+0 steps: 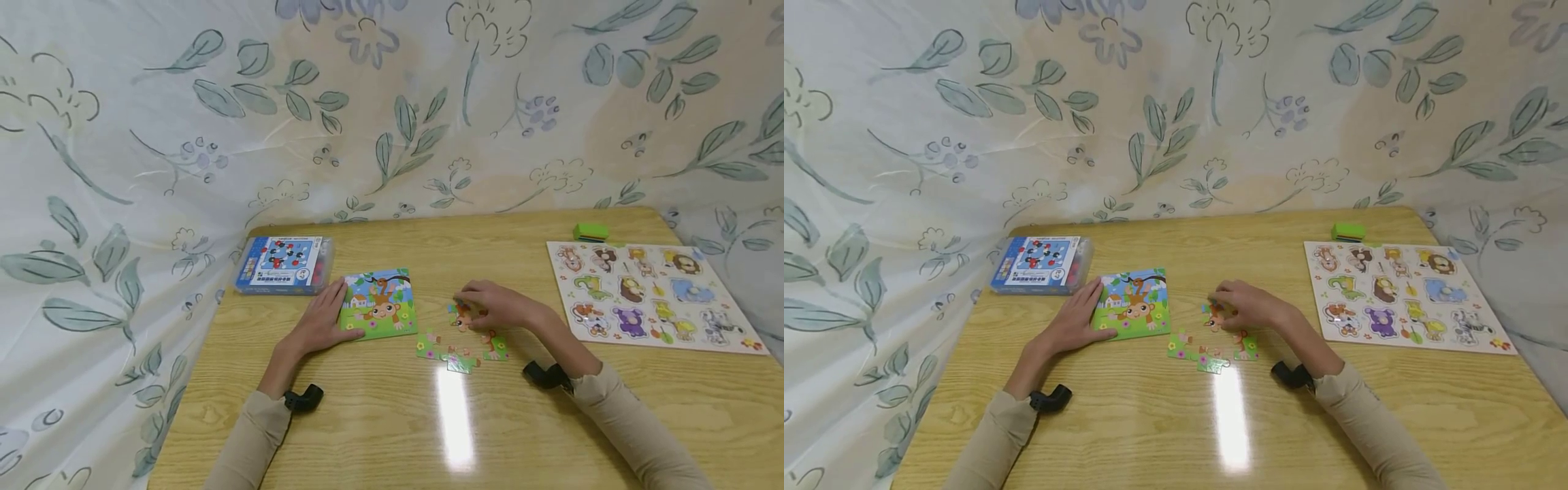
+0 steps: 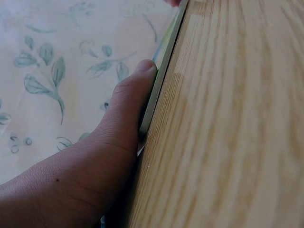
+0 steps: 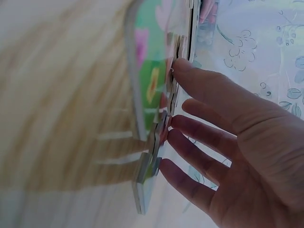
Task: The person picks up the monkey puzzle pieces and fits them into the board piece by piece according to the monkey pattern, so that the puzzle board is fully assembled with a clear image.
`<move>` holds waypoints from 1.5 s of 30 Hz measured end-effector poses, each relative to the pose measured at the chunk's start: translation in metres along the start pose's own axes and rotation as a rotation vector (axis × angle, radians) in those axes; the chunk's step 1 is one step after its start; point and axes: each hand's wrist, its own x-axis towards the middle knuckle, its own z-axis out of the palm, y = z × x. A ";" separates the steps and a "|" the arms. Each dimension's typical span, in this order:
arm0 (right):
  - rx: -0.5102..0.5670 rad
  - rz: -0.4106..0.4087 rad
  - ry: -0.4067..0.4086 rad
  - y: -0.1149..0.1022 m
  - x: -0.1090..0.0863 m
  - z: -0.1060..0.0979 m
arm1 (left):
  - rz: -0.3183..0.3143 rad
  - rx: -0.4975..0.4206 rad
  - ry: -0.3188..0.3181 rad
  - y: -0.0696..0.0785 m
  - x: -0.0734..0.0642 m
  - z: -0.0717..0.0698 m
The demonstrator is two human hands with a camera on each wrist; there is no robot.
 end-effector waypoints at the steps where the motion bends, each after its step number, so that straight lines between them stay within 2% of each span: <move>1: -0.005 -0.003 0.004 0.000 0.000 0.000 | 0.000 0.001 0.000 0.000 0.000 0.000; 19: -0.053 -0.029 0.034 0.000 0.001 0.002 | -0.001 0.002 -0.002 -0.001 -0.001 -0.001; 28: -0.055 -0.045 0.052 0.000 0.001 0.004 | 0.014 0.004 0.021 -0.002 -0.001 0.001; 35: -0.066 -0.040 0.055 -0.001 0.002 0.004 | -0.004 0.005 -0.003 -0.001 0.000 0.000; 45: -0.103 -0.061 0.067 -0.003 0.002 0.005 | -0.007 0.009 -0.003 -0.001 0.000 0.002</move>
